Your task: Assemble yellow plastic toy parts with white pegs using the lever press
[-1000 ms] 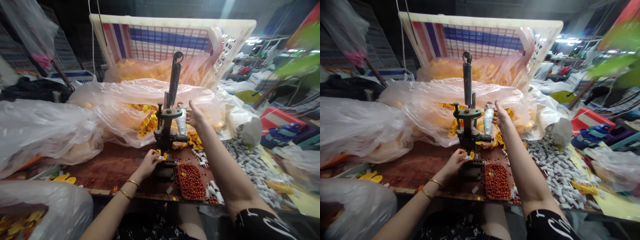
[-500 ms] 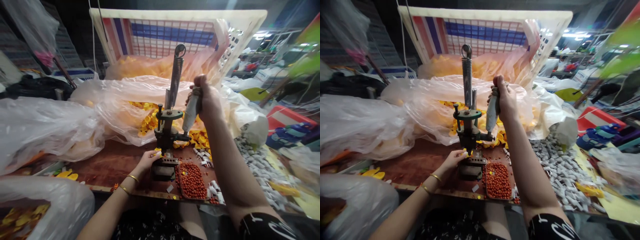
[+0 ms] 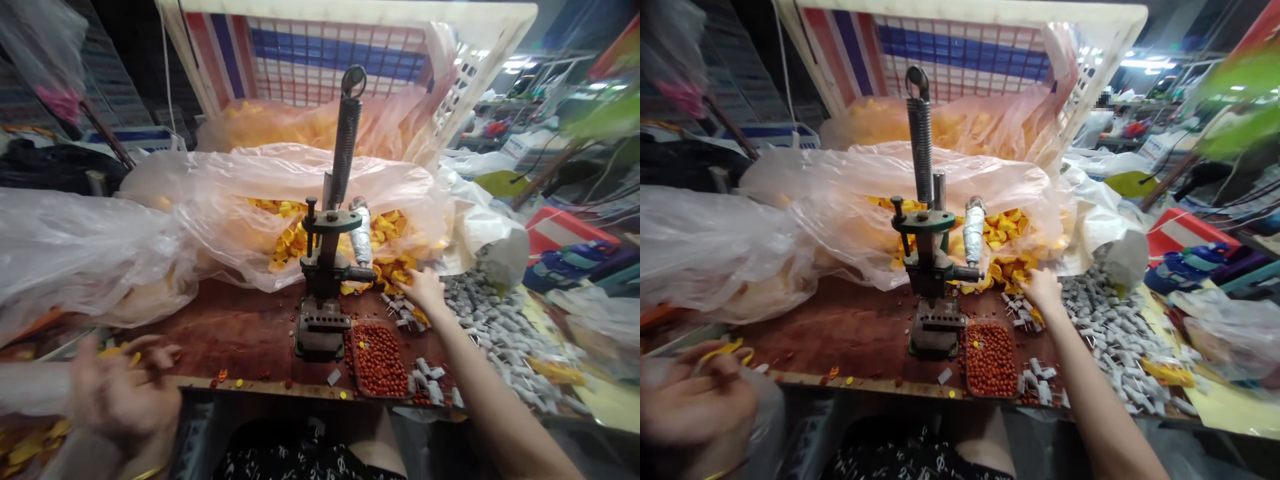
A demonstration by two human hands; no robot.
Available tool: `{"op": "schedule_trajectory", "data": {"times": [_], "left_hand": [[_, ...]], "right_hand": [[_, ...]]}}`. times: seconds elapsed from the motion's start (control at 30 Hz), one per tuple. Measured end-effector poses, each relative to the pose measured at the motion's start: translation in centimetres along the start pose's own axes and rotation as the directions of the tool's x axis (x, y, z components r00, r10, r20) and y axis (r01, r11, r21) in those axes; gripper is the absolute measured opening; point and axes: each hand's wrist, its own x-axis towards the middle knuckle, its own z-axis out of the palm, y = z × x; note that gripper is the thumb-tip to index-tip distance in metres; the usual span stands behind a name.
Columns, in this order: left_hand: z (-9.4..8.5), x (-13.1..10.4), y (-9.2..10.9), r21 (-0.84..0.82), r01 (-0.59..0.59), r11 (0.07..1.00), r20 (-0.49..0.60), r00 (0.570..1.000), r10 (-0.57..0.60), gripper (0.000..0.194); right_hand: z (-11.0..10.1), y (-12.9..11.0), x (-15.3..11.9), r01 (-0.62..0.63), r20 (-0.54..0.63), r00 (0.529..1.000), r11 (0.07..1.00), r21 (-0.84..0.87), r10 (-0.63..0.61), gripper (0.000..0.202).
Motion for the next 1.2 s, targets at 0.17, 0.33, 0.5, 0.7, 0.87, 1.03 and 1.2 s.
{"op": "schedule_trajectory", "data": {"times": [0.17,0.33,0.5,0.7,0.87,1.03,1.2], "left_hand": [[7.1,-4.9,-0.3,-0.012,0.158,0.987,0.297,0.943,-0.147,0.042],[9.8,-8.0,-1.2,0.129,0.282,0.951,0.681,0.672,-0.291,0.037],[12.0,-10.7,-2.7,0.068,0.459,0.886,0.747,0.565,-0.35,0.076],[11.2,-9.9,-4.8,0.066,0.708,0.703,0.618,0.524,-0.586,0.049],[9.4,-8.5,-4.3,0.0,0.885,0.465,0.668,0.346,-0.659,0.047],[9.3,-8.8,-4.6,-0.051,0.941,0.334,0.75,0.257,-0.609,0.053],[10.0,-9.2,-4.7,-0.061,0.945,0.322,0.788,0.244,-0.566,0.05]], "right_hand": [[1.7,-1.2,-0.9,-0.014,0.084,0.995,0.896,-0.443,0.057,0.012],[-1.1,-7.6,-5.0,0.034,0.051,0.998,0.98,-0.196,-0.025,0.014],[-1.3,-16.7,-13.1,0.049,0.42,0.852,0.846,0.532,-0.314,0.014],[0.1,-9.7,-8.4,0.115,0.312,0.945,0.992,-0.052,-0.093,0.019],[1.0,-2.8,-5.2,0.166,0.397,0.914,0.823,-0.543,0.078,0.023],[-0.1,-8.1,-8.1,0.139,0.244,0.964,0.98,-0.143,-0.101,0.016],[-0.7,-16.8,-14.3,0.051,0.342,0.895,0.83,0.556,-0.284,0.011]]}}
